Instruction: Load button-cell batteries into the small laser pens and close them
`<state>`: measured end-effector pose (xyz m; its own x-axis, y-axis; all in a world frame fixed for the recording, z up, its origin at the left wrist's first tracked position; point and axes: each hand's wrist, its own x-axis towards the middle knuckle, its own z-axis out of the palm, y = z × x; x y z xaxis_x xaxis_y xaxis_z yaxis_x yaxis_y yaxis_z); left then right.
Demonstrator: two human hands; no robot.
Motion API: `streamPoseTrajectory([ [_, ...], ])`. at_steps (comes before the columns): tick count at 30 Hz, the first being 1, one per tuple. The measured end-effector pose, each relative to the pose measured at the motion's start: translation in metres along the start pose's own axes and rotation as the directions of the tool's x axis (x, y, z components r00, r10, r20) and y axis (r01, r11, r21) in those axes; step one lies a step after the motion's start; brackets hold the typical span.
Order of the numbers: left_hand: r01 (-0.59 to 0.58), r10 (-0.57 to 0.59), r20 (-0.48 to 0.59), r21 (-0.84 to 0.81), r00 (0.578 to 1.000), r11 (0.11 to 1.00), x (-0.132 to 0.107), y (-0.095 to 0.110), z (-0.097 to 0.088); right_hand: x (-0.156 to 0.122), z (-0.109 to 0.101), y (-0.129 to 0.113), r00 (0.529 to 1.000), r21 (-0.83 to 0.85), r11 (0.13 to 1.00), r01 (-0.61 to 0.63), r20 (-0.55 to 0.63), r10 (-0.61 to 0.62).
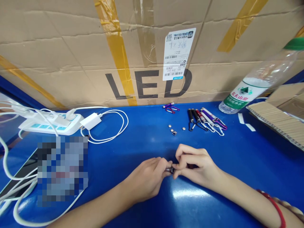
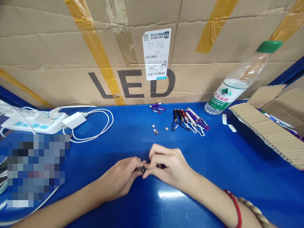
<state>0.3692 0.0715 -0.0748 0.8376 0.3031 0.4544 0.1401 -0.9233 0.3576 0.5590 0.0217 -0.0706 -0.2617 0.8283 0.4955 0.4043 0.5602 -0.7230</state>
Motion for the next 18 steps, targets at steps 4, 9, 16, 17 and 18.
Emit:
streamPoseTrajectory([
  [4, 0.009, -0.008, -0.033, 0.013, 0.999, 1.000, 0.0008, -0.0012, 0.0020, 0.0032, 0.0039, -0.0053, 0.986, 0.087, 0.984, -0.158, -0.034, 0.161],
  [9, -0.016, 0.029, -0.117, 0.104, 0.993, 0.994, 0.0036, -0.0036, 0.0006, 0.0059, 0.0022, -0.0050, 0.970, 0.182, 0.956, -0.230, -0.039, 0.240],
  [16, 0.012, 0.000, -0.126, 0.093, 0.992, 0.996, 0.0055, -0.0044, 0.0002, 0.0094, 0.0023, -0.0045, 0.946, 0.238, 0.920, -0.311, -0.018, 0.324],
  [17, 0.025, -0.015, -0.116, 0.079, 0.993, 0.997, 0.0059, -0.0041, 0.0000, 0.0095, 0.0024, -0.0048, 0.942, 0.248, 0.914, -0.322, -0.018, 0.336],
  [18, 0.039, -0.031, -0.107, 0.074, 0.994, 0.997, 0.0062, -0.0037, -0.0004, 0.0096, 0.0024, -0.0051, 0.937, 0.258, 0.907, -0.333, -0.020, 0.350],
])
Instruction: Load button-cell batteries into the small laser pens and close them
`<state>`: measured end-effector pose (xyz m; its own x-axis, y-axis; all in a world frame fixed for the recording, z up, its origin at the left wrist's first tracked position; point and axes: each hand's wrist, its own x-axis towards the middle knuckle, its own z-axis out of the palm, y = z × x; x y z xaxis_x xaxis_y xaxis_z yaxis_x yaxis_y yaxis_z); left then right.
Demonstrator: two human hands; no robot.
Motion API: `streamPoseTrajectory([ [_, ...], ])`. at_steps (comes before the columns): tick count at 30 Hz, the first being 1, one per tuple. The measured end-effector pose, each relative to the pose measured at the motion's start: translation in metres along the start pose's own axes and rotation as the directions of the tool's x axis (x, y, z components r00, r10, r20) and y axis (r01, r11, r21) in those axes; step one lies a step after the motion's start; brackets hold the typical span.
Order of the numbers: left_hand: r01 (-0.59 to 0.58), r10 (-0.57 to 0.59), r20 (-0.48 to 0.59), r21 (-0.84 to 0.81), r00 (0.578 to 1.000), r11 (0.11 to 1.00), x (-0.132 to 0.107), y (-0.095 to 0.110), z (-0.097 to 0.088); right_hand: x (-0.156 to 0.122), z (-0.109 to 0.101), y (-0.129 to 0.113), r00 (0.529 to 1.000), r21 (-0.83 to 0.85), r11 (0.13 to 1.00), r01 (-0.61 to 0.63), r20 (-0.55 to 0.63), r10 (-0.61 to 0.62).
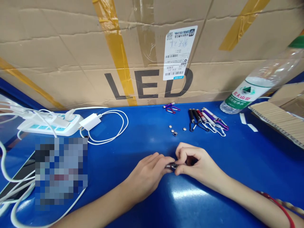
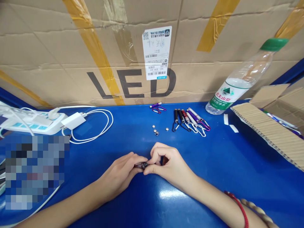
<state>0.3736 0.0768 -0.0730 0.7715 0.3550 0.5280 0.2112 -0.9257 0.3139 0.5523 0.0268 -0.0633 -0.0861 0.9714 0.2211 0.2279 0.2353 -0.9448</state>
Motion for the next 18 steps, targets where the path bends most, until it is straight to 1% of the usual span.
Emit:
streamPoseTrajectory([
  [2, 0.017, -0.017, 0.019, 0.000, 1.000, 1.000, 0.0004, 0.0008, -0.0012, -0.0002, -0.0001, -0.0011, 0.999, 0.024, 0.999, -0.032, -0.010, 0.032],
  [4, 0.010, -0.010, 0.040, -0.016, 0.999, 1.000, 0.0001, 0.0011, -0.0025, -0.0003, -0.0005, -0.0026, 0.997, 0.052, 0.996, -0.075, -0.007, 0.076],
  [7, -0.024, 0.027, 0.057, -0.049, 0.998, 0.998, -0.0015, 0.0006, -0.0035, -0.0002, -0.0011, -0.0044, 0.984, 0.101, 0.979, -0.176, 0.042, 0.173],
  [9, -0.041, 0.042, 0.057, -0.024, 0.997, 0.999, -0.0026, -0.0002, -0.0036, -0.0004, -0.0014, -0.0047, 0.970, 0.128, 0.962, -0.240, 0.072, 0.232],
  [11, -0.042, 0.044, 0.077, -0.029, 0.996, 0.999, -0.0027, -0.0008, -0.0038, -0.0006, -0.0015, -0.0043, 0.960, 0.130, 0.952, -0.279, 0.074, 0.271],
  [15, 0.000, 0.006, 0.105, -0.063, 0.994, 0.998, -0.0002, -0.0001, -0.0048, -0.0005, -0.0014, -0.0032, 0.955, 0.059, 0.954, -0.294, 0.056, 0.291],
  [18, 0.003, 0.000, 0.089, -0.035, 0.996, 0.999, 0.0017, 0.0011, -0.0056, -0.0010, -0.0012, -0.0025, 0.966, -0.020, 0.966, -0.258, 0.019, 0.258],
])
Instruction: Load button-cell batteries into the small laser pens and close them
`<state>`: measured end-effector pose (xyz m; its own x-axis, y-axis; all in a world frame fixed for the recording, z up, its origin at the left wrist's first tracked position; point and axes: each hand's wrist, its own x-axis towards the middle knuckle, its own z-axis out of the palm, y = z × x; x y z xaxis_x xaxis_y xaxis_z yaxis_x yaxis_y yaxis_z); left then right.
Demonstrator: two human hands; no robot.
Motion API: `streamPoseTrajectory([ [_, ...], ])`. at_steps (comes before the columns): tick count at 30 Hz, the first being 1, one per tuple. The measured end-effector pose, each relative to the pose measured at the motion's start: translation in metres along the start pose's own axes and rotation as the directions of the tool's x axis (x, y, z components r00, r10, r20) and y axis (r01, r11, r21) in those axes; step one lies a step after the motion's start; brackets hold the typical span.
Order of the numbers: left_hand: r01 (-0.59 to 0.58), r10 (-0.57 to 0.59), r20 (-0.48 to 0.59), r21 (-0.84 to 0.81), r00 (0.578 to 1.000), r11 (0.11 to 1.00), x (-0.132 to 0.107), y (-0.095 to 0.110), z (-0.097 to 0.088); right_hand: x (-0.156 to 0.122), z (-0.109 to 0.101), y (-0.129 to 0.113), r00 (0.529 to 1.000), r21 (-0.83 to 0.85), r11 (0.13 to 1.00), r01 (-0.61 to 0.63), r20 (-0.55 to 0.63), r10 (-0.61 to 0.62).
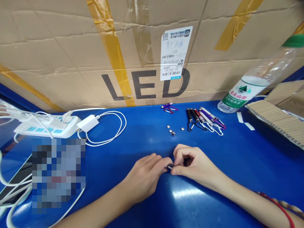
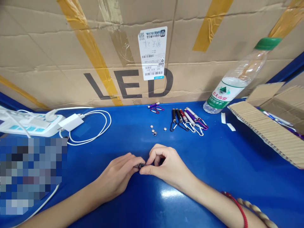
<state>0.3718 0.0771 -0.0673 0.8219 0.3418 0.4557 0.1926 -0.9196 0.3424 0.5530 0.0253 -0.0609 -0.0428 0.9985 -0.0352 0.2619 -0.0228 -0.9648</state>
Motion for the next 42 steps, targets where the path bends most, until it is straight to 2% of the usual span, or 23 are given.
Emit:
streamPoseTrajectory([
  [2, 0.008, -0.007, -0.019, 0.028, 1.000, 1.000, 0.001, 0.001, 0.000, -0.001, 0.000, 0.001, 0.996, -0.061, 0.995, 0.079, -0.042, -0.082],
  [4, 0.023, -0.023, -0.013, 0.053, 1.000, 0.998, 0.001, 0.001, 0.000, -0.004, 0.000, 0.002, 0.972, -0.151, 0.966, 0.209, -0.074, -0.222],
  [8, 0.030, -0.030, -0.002, 0.114, 1.000, 0.993, 0.000, -0.001, 0.003, -0.010, -0.001, 0.004, 0.886, -0.399, 0.814, 0.422, -0.010, -0.464],
  [13, 0.026, -0.018, -0.056, 0.149, 0.998, 0.988, -0.001, -0.001, 0.004, -0.012, -0.007, 0.001, 0.792, -0.576, 0.624, 0.528, 0.070, -0.606],
  [17, 0.031, -0.029, -0.019, 0.099, 0.999, 0.995, -0.001, -0.001, 0.002, -0.011, -0.010, -0.001, 0.751, -0.558, 0.588, 0.585, 0.101, -0.652],
  [21, 0.020, -0.022, 0.011, 0.106, 1.000, 0.994, -0.003, 0.000, 0.003, -0.009, -0.011, 0.002, 0.758, -0.490, 0.623, 0.610, 0.134, -0.638],
  [26, 0.052, -0.053, 0.049, 0.017, 0.997, 0.999, -0.004, 0.000, 0.004, -0.009, -0.013, 0.007, 0.790, -0.416, 0.690, 0.593, 0.134, -0.599],
  [30, 0.011, -0.011, -0.003, -0.009, 1.000, 1.000, -0.005, -0.001, 0.006, -0.008, -0.009, 0.009, 0.835, -0.272, 0.793, 0.545, 0.091, -0.543],
  [34, -0.017, 0.017, 0.006, -0.019, 1.000, 1.000, -0.008, -0.002, 0.010, -0.005, -0.004, 0.005, 0.891, -0.134, 0.881, 0.455, 0.054, -0.452],
  [37, -0.026, 0.026, -0.001, -0.026, 1.000, 0.999, -0.008, -0.002, 0.011, -0.004, -0.002, 0.001, 0.914, -0.129, 0.905, 0.406, 0.033, -0.405],
  [42, -0.038, 0.042, -0.104, 0.047, 0.994, 0.998, -0.008, 0.000, 0.012, -0.006, 0.006, -0.004, 0.940, -0.129, 0.937, 0.326, -0.064, -0.336],
])
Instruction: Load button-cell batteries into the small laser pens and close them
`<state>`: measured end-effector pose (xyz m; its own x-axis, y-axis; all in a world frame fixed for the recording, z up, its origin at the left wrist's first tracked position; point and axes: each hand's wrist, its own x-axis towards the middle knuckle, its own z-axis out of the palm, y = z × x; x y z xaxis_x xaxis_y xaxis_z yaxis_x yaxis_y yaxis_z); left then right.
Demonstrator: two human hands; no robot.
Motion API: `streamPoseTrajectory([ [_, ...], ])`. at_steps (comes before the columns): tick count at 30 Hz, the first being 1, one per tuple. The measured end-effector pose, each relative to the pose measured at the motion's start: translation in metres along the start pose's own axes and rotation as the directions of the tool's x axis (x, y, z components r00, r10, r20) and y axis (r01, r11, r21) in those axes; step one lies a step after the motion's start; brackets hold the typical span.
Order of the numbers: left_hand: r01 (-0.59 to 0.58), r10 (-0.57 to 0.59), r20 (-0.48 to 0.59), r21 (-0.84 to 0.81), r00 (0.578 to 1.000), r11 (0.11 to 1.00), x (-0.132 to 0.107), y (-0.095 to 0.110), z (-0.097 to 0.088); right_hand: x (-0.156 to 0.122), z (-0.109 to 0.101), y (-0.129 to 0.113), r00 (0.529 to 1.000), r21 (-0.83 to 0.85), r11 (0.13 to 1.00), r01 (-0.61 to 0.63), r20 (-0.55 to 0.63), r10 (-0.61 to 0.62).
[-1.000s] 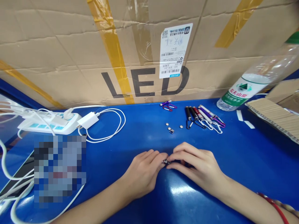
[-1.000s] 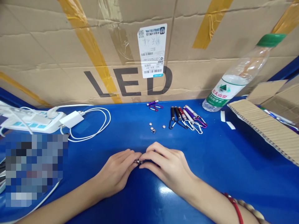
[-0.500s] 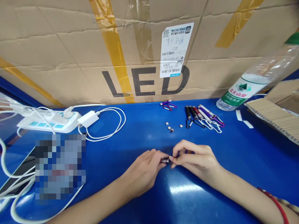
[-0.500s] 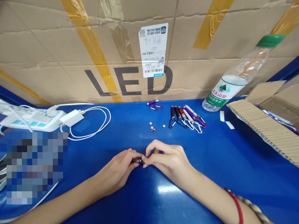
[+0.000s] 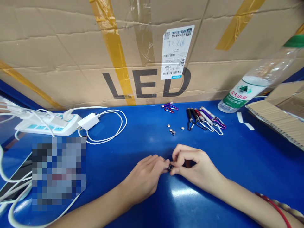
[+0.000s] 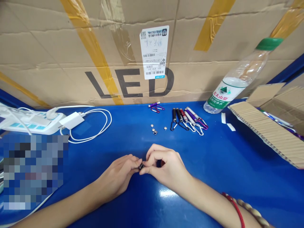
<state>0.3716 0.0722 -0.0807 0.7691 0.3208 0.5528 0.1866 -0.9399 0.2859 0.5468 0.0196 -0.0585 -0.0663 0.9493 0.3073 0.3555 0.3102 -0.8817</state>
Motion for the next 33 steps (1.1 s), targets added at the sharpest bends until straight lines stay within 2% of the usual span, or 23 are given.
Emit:
streamPoseTrajectory([
  [7, -0.042, 0.049, -0.056, 0.120, 0.997, 0.992, 0.000, -0.001, -0.004, 0.002, 0.002, -0.003, 0.992, 0.053, 0.990, -0.128, 0.002, 0.128],
  [12, -0.033, 0.041, -0.064, 0.114, 0.997, 0.993, 0.003, -0.003, -0.005, 0.004, -0.001, -0.001, 0.993, 0.072, 0.990, -0.120, 0.012, 0.119],
  [18, 0.016, -0.015, -0.089, 0.004, 0.996, 1.000, 0.006, -0.003, -0.006, 0.005, -0.003, 0.001, 0.996, 0.085, 0.993, -0.083, -0.019, 0.085],
  [23, 0.136, -0.136, 0.014, -0.037, 0.991, 0.990, 0.010, 0.000, -0.009, 0.004, -0.006, 0.004, 0.995, 0.100, 0.990, -0.097, -0.026, 0.100],
  [25, 0.155, -0.153, 0.034, -0.044, 0.988, 0.987, 0.010, 0.001, -0.009, 0.004, -0.007, 0.005, 0.996, 0.085, 0.993, -0.079, -0.027, 0.082],
  [30, 0.074, -0.075, -0.002, -0.040, 0.997, 0.996, 0.009, 0.001, -0.009, 0.003, -0.009, 0.007, 0.998, 0.068, 0.995, 0.068, 0.007, -0.068],
  [33, 0.068, -0.067, 0.014, -0.069, 0.998, 0.995, 0.008, 0.001, -0.009, 0.002, -0.008, 0.009, 0.992, 0.074, 0.989, 0.126, 0.015, -0.128],
])
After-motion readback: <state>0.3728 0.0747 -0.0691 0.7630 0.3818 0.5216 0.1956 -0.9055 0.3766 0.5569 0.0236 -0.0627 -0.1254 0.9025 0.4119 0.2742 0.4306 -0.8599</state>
